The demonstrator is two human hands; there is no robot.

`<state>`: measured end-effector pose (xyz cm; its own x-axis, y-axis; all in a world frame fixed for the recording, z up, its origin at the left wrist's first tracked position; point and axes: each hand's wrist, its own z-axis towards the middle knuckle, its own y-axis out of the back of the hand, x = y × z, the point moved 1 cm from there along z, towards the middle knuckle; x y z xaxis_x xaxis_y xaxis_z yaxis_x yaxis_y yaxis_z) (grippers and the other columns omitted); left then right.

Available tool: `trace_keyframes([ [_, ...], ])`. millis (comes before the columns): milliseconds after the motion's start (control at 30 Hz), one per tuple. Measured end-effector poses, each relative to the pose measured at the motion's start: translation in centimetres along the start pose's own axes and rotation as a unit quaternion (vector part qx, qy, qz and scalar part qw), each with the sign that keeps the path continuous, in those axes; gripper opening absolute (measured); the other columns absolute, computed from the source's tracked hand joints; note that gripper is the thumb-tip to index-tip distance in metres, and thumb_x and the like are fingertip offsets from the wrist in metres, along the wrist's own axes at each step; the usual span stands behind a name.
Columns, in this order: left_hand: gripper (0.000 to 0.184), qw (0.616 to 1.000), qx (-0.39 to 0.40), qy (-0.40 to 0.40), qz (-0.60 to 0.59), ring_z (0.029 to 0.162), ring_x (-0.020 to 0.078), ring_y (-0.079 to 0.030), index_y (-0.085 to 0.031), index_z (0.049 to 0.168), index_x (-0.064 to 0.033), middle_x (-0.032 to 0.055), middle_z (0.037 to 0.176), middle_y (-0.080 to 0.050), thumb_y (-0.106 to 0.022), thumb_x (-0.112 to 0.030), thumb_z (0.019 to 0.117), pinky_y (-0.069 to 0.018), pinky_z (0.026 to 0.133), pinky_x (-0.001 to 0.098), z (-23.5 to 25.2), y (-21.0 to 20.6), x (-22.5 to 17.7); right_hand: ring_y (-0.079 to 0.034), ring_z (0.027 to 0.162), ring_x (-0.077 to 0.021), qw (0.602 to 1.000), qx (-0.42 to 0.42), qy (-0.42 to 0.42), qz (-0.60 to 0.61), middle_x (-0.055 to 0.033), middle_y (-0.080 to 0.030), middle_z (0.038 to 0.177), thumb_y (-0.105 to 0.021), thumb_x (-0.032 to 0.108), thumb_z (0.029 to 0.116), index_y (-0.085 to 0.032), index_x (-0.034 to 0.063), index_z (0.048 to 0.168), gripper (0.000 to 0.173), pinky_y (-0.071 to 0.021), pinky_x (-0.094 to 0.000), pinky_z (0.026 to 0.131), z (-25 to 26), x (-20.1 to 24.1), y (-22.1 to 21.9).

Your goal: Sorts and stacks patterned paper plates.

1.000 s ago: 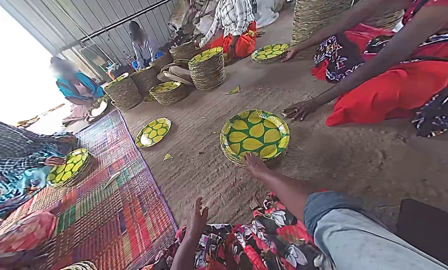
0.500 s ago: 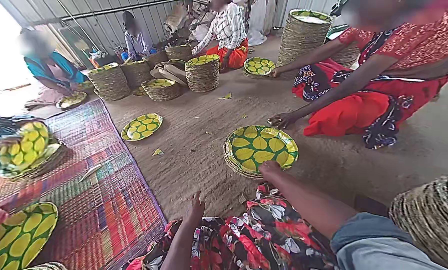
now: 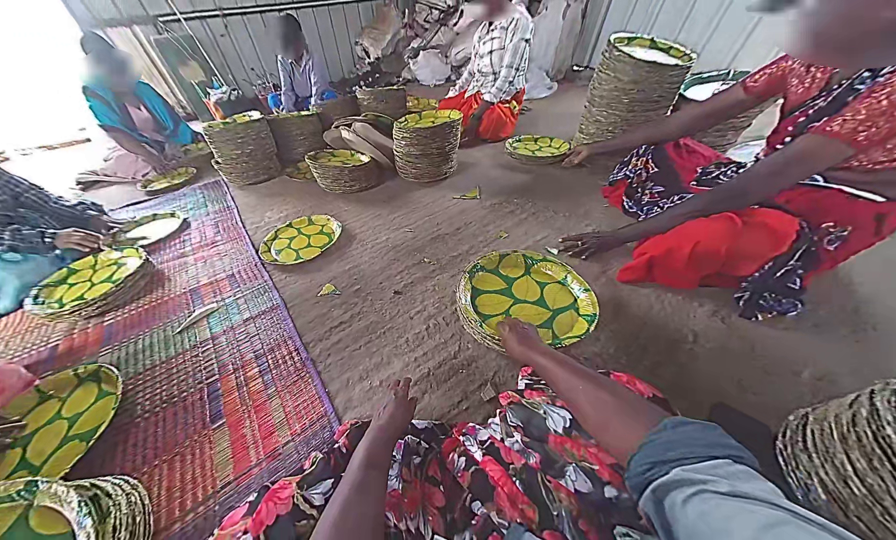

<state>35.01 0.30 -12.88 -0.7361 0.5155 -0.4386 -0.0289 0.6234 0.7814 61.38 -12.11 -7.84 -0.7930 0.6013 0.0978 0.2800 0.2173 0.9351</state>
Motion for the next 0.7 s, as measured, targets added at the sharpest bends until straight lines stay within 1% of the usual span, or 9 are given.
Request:
trace_keyframes([
  [100, 0.054, 1.000, -0.022, -0.010, 0.017, 0.146, 0.0369, -0.044, -0.040, 0.157, -0.0072, 0.0212, 0.157, -0.044, -0.053, -0.023, 0.1065, -0.0373, 0.118, 0.0561, 0.2, -0.2, 0.0, -0.048, 0.138, -0.0483, 0.999, -0.039, 0.013, 0.012, -0.0310, -0.052, 0.144, -0.047, 0.007, 0.1063, -0.054, -0.0042, 0.141, 0.037, -0.0419, -0.0650, 0.107, 0.1, -1.0, 0.3],
  [200, 0.064, 0.976, -0.202, -0.079, 0.026, 0.158, 0.0384, -0.019, -0.031, 0.160, 0.0005, 0.0252, 0.167, -0.025, -0.050, -0.029, 0.1061, -0.0141, 0.127, 0.0577, 0.0, -0.2, -0.3, -0.054, 0.134, -0.0467, 0.970, -0.185, 0.154, 0.014, -0.0289, -0.058, 0.141, -0.043, 0.008, 0.1083, -0.062, -0.0017, 0.136, 0.035, -0.0453, -0.0635, 0.103, 0.4, -0.9, 0.0],
  [267, 0.063, 0.905, -0.398, -0.144, 0.052, 0.152, 0.0475, -0.029, -0.042, 0.152, 0.0087, 0.0314, 0.161, -0.034, -0.045, -0.032, 0.1040, -0.0165, 0.123, 0.0655, 0.6, -0.5, -0.3, -0.060, 0.131, -0.0446, 0.930, -0.211, 0.300, 0.019, -0.0259, -0.062, 0.141, -0.046, 0.006, 0.1063, -0.065, 0.0003, 0.135, 0.035, -0.0485, -0.0616, 0.104, 0.2, 0.5, -1.3],
  [333, 0.060, 0.870, -0.459, -0.165, 0.074, 0.148, 0.0498, -0.037, -0.049, 0.147, 0.0086, 0.0320, 0.156, -0.041, -0.041, -0.032, 0.1036, -0.0205, 0.121, 0.0670, 0.6, -0.1, -0.7, -0.059, 0.133, -0.0420, 0.892, -0.150, 0.426, -0.007, -0.0215, -0.063, 0.142, -0.046, 0.003, 0.1060, -0.068, 0.0014, 0.132, 0.034, -0.0477, -0.0608, 0.106, 0.3, 2.2, -3.0],
  [433, 0.056, 0.966, -0.232, -0.081, 0.082, 0.157, 0.0393, -0.023, -0.042, 0.155, -0.0012, 0.0245, 0.166, -0.029, -0.043, -0.032, 0.1091, -0.0153, 0.126, 0.0583, 0.1, -0.6, -0.6, -0.040, 0.149, -0.0425, 0.888, -0.009, 0.453, -0.075, -0.0201, -0.050, 0.156, -0.044, 0.007, 0.1075, -0.060, 0.0078, 0.145, 0.040, -0.0277, -0.0690, 0.118, 1.2, 3.4, -5.1],
  [500, 0.064, 0.992, -0.053, -0.012, 0.116, 0.160, 0.0356, -0.013, -0.028, 0.162, -0.0052, 0.0200, 0.171, -0.018, -0.037, -0.042, 0.1111, -0.0099, 0.127, 0.0614, 0.7, -1.9, 0.2, -0.018, 0.158, -0.0422, 0.923, 0.026, 0.377, -0.079, -0.0217, -0.030, 0.168, -0.056, 0.009, 0.1007, -0.042, 0.0106, 0.159, 0.060, -0.0051, -0.0722, 0.122, 2.0, 2.9, -5.0],
  [533, 0.067, 0.991, 0.004, 0.008, 0.136, 0.160, 0.0336, -0.010, -0.024, 0.164, -0.0075, 0.0166, 0.173, -0.013, -0.036, -0.046, 0.1107, -0.0109, 0.126, 0.0623, 0.9, -2.7, 0.7, -0.014, 0.159, -0.0413, 0.944, 0.009, 0.322, -0.066, -0.0219, -0.022, 0.170, -0.060, 0.010, 0.0978, -0.033, 0.0096, 0.163, 0.070, -0.0027, -0.0722, 0.122, 2.2, 2.5, -4.7],
  [600, 0.071, 0.988, 0.040, 0.023, 0.150, 0.161, 0.0327, -0.008, -0.021, 0.165, -0.0088, 0.0147, 0.173, -0.009, -0.036, -0.050, 0.1096, -0.0111, 0.125, 0.0629, 1.3, -3.2, 0.7, -0.014, 0.159, -0.0419, 0.983, -0.029, 0.181, -0.021, -0.0246, -0.019, 0.170, -0.057, 0.015, 0.1019, -0.022, 0.0034, 0.164, 0.072, -0.0078, -0.0724, 0.122, 2.7, 1.7, -3.5],
  [700, 0.064, 0.991, 0.004, 0.015, 0.134, 0.150, 0.0396, -0.036, -0.038, 0.158, -0.0079, 0.0209, 0.163, -0.036, -0.034, -0.050, 0.1101, -0.0332, 0.117, 0.0626, 1.5, -2.4, -0.2, -0.039, 0.146, -0.0481, 0.999, -0.020, 0.032, 0.005, -0.0314, -0.044, 0.153, -0.052, 0.008, 0.1038, -0.046, -0.0105, 0.146, 0.047, -0.0338, -0.0700, 0.112, 3.1, 0.7, -2.2],
])
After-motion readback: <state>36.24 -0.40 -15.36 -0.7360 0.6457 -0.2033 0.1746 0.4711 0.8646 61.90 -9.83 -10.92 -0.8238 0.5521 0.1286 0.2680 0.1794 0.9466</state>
